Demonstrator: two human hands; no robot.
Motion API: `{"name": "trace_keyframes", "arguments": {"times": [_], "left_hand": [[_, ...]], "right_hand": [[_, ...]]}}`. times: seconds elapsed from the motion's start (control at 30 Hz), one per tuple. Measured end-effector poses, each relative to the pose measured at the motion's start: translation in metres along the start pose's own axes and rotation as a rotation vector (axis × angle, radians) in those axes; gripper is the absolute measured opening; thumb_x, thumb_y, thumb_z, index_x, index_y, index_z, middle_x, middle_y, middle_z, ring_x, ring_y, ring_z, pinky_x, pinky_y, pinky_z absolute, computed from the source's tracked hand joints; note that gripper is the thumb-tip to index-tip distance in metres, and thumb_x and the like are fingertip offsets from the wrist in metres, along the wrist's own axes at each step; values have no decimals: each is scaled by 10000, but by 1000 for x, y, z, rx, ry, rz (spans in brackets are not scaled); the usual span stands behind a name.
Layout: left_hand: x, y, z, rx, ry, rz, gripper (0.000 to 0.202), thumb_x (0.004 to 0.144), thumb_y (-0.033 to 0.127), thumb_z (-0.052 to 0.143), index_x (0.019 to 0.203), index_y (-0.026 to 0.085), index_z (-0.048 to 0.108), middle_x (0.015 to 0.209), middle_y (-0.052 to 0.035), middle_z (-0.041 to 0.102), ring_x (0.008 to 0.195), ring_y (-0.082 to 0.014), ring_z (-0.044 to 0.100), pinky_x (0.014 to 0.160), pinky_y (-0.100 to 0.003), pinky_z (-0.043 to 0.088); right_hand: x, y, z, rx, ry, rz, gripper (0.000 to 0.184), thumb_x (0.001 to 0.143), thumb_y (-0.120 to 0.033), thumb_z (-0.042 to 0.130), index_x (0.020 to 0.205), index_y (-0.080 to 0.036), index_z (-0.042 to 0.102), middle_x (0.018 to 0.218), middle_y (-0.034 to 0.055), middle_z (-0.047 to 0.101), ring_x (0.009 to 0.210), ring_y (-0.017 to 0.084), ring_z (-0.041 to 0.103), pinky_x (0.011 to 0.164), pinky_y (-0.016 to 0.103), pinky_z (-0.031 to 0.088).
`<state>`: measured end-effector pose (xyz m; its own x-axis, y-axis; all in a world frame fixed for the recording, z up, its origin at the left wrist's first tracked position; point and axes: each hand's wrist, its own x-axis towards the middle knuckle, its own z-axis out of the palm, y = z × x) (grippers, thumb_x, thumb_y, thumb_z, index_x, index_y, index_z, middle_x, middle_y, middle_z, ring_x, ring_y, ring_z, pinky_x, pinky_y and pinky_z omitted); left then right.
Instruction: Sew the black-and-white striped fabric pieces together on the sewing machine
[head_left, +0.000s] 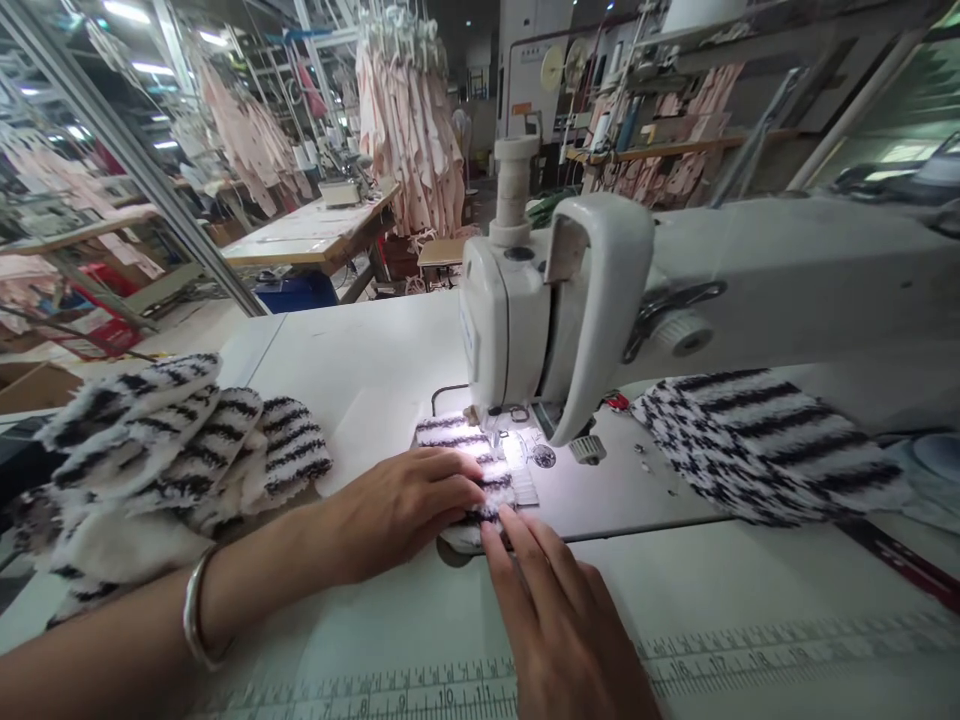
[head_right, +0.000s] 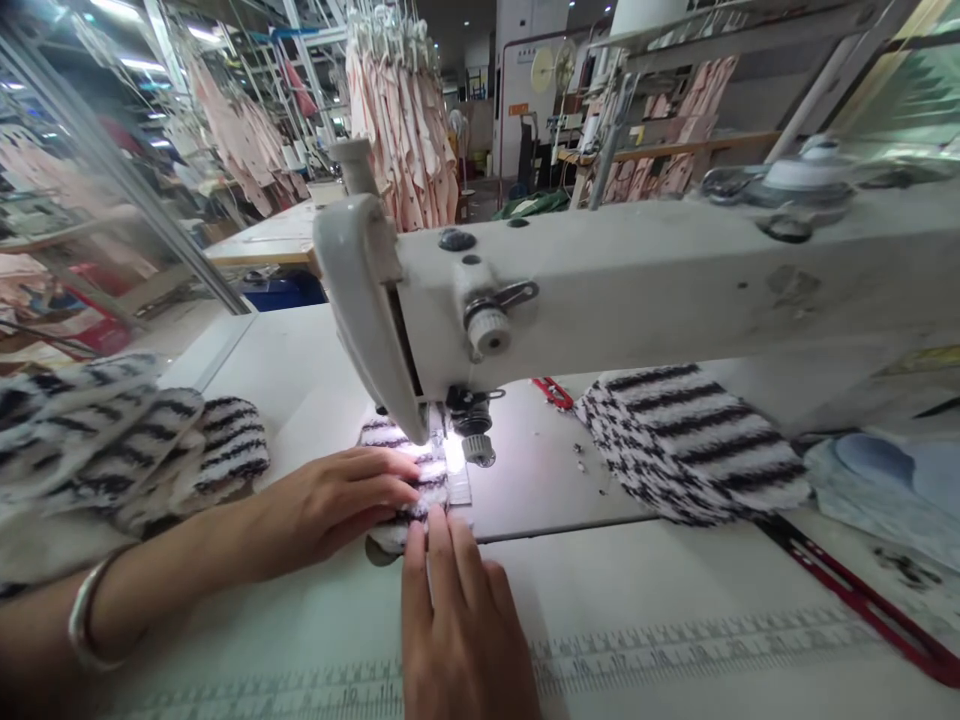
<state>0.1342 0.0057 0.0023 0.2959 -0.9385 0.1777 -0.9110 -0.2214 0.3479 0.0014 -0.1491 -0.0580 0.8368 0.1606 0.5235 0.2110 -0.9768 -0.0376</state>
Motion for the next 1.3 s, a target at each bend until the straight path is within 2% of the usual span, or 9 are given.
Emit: {"name": "trace_keyframes", "arguments": {"times": [0.17, 0.33, 0.47, 0.63, 0.7, 0.83, 0.97, 1.07, 1.3], "left_hand": [[6, -11, -2, 13, 31, -3, 241, 959, 130, 378, 1084, 132, 584, 1118, -109, 619, 1042, -172, 583, 902, -316, 504], [7, -15, -1, 137, 79, -37, 248, 966, 156, 377, 1113, 168, 576, 919, -62, 635, 798, -141, 580, 736, -283, 521], [7, -10, 2, 222, 79, -113, 221, 966, 175, 383, 1035, 162, 592, 864, -53, 601, 748, -145, 535, 685, -284, 493], [6, -5, 10, 283, 113, -187, 144, 935, 181, 431, 996, 147, 556, 861, -53, 570, 741, -164, 500, 652, -313, 474], [7, -4, 11, 294, 119, -208, 129, 935, 197, 435, 963, 140, 548, 875, -57, 572, 739, -165, 497, 642, -311, 472], [9, -5, 9, 290, 73, -220, 184, 951, 160, 388, 933, 139, 570, 860, -59, 560, 750, -162, 502, 650, -302, 469], [10, -12, 6, 303, 78, -142, 189, 948, 141, 386, 990, 141, 570, 916, -73, 557, 808, -177, 499, 684, -314, 476], [10, -16, 8, 255, 79, -98, 187, 931, 107, 384, 1026, 130, 544, 919, -74, 563, 817, -177, 504, 713, -325, 485], [7, -15, 16, 219, 133, -124, 220, 923, 80, 348, 1087, 133, 485, 995, -93, 582, 897, -179, 537, 796, -368, 506]], "right_hand": [[13, 8, 7, -13, -12, -29, 529, 802, 33, 281, 1192, -144, 591, 1246, 70, 597, 1180, 221, 484, 871, 347, 372], [25, 21, 8, 71, 17, 7, 550, 781, 38, 269, 1151, -181, 611, 1215, 47, 601, 1162, 208, 490, 852, 361, 403], [42, 40, -1, 132, -55, -26, 561, 761, 29, 290, 1143, -211, 623, 1096, 75, 617, 1000, 212, 566, 742, 356, 473], [59, 59, -8, 61, 25, -123, 511, 720, 22, 312, 930, -248, 692, 912, 63, 659, 681, 174, 568, 503, 288, 437], [56, 53, -6, 4, 23, -139, 498, 722, 31, 313, 961, -203, 683, 944, 80, 659, 716, 185, 573, 547, 313, 451], [39, 21, 2, -20, 80, -53, 490, 779, 32, 275, 1144, -66, 587, 1131, 123, 615, 1048, 255, 527, 799, 396, 453], [28, -3, 14, 41, 72, 59, 537, 795, 43, 262, 1234, -115, 528, 1214, 73, 599, 1121, 229, 489, 841, 403, 432], [28, -4, 18, 63, 53, 94, 536, 789, 53, 280, 1202, -156, 552, 1173, 55, 625, 1096, 216, 508, 831, 407, 437], [29, 8, 8, 63, 14, -2, 506, 790, 48, 288, 1170, -107, 584, 1095, 59, 657, 1057, 231, 533, 788, 401, 446]]}}
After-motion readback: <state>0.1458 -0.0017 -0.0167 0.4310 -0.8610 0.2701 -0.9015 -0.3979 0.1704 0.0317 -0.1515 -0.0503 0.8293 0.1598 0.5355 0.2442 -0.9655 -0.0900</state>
